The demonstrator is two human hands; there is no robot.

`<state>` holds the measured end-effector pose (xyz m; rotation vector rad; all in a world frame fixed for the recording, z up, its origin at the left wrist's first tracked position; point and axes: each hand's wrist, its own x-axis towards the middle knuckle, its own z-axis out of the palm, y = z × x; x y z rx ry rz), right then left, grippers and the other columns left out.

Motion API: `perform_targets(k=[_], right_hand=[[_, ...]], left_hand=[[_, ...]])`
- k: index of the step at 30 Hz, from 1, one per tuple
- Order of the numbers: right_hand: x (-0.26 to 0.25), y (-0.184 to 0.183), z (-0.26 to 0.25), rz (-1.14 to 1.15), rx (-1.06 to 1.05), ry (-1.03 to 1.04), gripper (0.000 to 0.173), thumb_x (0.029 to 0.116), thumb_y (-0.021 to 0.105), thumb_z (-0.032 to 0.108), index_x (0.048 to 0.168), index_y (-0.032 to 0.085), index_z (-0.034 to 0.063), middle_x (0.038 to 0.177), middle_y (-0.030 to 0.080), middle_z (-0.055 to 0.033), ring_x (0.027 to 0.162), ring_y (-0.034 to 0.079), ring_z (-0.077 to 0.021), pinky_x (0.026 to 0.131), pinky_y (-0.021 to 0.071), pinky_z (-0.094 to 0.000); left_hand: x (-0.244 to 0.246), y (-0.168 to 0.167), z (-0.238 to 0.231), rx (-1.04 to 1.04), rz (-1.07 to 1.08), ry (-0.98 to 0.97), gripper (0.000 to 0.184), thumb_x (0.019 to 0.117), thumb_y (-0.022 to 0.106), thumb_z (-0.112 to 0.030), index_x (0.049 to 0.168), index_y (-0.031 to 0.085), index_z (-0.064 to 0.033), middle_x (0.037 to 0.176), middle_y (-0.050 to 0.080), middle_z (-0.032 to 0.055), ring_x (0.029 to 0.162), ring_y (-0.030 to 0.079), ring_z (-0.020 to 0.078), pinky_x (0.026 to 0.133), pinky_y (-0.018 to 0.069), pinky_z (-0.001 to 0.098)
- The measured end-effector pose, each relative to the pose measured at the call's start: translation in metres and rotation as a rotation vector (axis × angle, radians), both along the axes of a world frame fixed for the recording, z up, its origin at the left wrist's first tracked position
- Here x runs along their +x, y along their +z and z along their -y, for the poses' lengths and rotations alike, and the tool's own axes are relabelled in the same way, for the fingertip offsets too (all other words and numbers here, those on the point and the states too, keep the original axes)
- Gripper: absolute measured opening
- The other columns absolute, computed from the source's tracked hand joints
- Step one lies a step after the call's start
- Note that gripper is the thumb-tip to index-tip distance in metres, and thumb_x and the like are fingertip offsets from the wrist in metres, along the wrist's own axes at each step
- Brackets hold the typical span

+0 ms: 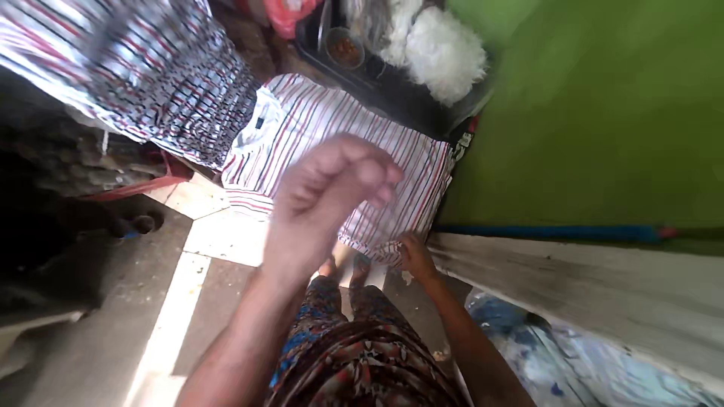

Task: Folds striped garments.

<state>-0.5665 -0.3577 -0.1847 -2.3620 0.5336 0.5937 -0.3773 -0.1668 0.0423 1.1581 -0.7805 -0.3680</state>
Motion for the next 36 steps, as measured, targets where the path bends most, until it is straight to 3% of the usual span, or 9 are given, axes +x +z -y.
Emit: perform_targets(k=[3,6,9,14,18,23,25,29,36], right_hand=[[0.003,0.004,-0.006,0.034,-0.046,0.032,0.036,0.1045,0.052,0.015,0.135,0.063,-0.0022,0.137,0.059,-0.0299,0.133,0.053,-0.0462,0.114,0.0396,-0.0558],[0.009,0.011,-0.008,-0.014,-0.044,-0.032,0.036,0.1065,0.046,0.012,0.134,0.063,-0.0042,0.135,0.061,-0.0296,0.13,0.056,-0.0448,0.113,0.0411,-0.0538],[0.016,0.023,-0.008,-0.047,-0.082,-0.088,0.036,0.1067,0.044,0.009,0.134,0.062,-0.0056,0.134,0.062,-0.0283,0.131,0.056,-0.0439,0.115,0.0397,-0.0519],[0.016,0.056,-0.016,-0.021,-0.175,-0.22,0.032,0.1061,0.049,0.011,0.127,0.067,-0.0059,0.127,0.066,-0.0274,0.12,0.063,-0.0415,0.106,0.0477,-0.0521],[0.01,0.068,-0.016,0.399,-0.048,-0.379,0.024,0.1,0.055,0.003,0.112,0.072,-0.0081,0.109,0.07,-0.0246,0.093,0.07,-0.0272,0.085,0.0584,-0.0369],[0.01,0.046,-0.017,-0.044,0.15,-0.077,0.033,0.1021,0.049,-0.002,0.131,0.064,-0.0058,0.133,0.06,-0.03,0.125,0.06,-0.0392,0.11,0.0458,-0.0452],[0.012,0.056,-0.004,-0.031,0.172,-0.124,0.032,0.1034,0.049,0.001,0.13,0.062,-0.0097,0.13,0.062,-0.0301,0.119,0.063,-0.0368,0.106,0.0482,-0.043],[0.016,0.072,0.024,0.429,0.271,-0.35,0.021,0.0992,0.054,-0.002,0.112,0.066,-0.0136,0.101,0.07,-0.0204,0.084,0.07,-0.0165,0.08,0.0592,-0.03],[0.0,0.013,0.01,0.151,0.303,-0.029,0.024,0.0971,0.062,0.004,0.116,0.07,-0.0088,0.114,0.071,-0.0243,0.105,0.069,-0.0295,0.097,0.054,-0.0376]], left_hand=[[-0.021,-0.079,0.003,0.446,-0.321,0.013,0.024,0.1063,0.049,-0.017,0.115,0.066,-0.0025,0.098,0.069,0.0025,0.082,0.065,0.0075,0.078,0.0567,0.0272],[-0.051,-0.169,-0.005,0.905,-0.552,-0.224,0.035,0.1081,0.049,-0.018,0.133,0.058,0.0042,0.117,0.067,0.0178,0.098,0.066,0.02,0.09,0.0536,0.0368],[-0.081,-0.218,-0.015,0.98,-0.616,-0.378,0.034,0.1075,0.049,-0.015,0.133,0.058,0.0062,0.122,0.065,0.0217,0.105,0.066,0.0257,0.095,0.0532,0.0413],[-0.096,-0.228,-0.001,1.019,-0.666,-0.493,0.037,0.1087,0.048,-0.019,0.134,0.056,0.0058,0.126,0.064,0.0243,0.11,0.065,0.0309,0.099,0.0505,0.0452],[-0.109,-0.244,0.014,1.101,-0.807,-0.373,0.043,0.11,0.047,-0.028,0.136,0.054,0.0054,0.118,0.066,0.0237,0.099,0.067,0.0287,0.093,0.0522,0.0445],[-0.134,-0.252,0.038,0.992,-1.015,-0.217,0.039,0.109,0.05,-0.026,0.132,0.056,0.0057,0.117,0.066,0.021,0.096,0.067,0.0229,0.088,0.0545,0.038],[-0.147,-0.252,0.048,0.952,-1.033,-0.129,0.035,0.1078,0.052,-0.021,0.128,0.059,0.0064,0.114,0.066,0.0202,0.094,0.066,0.022,0.087,0.0534,0.0377],[-0.172,-0.249,0.058,0.759,-1.113,0.158,0.027,0.1064,0.053,-0.016,0.115,0.059,0.009,0.1,0.065,0.0148,0.086,0.065,0.0155,0.081,0.0551,0.0324],[-0.195,-0.241,0.068,0.519,-1.129,0.429,0.021,0.1006,0.061,-0.006,0.115,0.059,0.0102,0.091,0.068,0.0101,0.077,0.068,0.0121,0.077,0.0594,0.0295]])
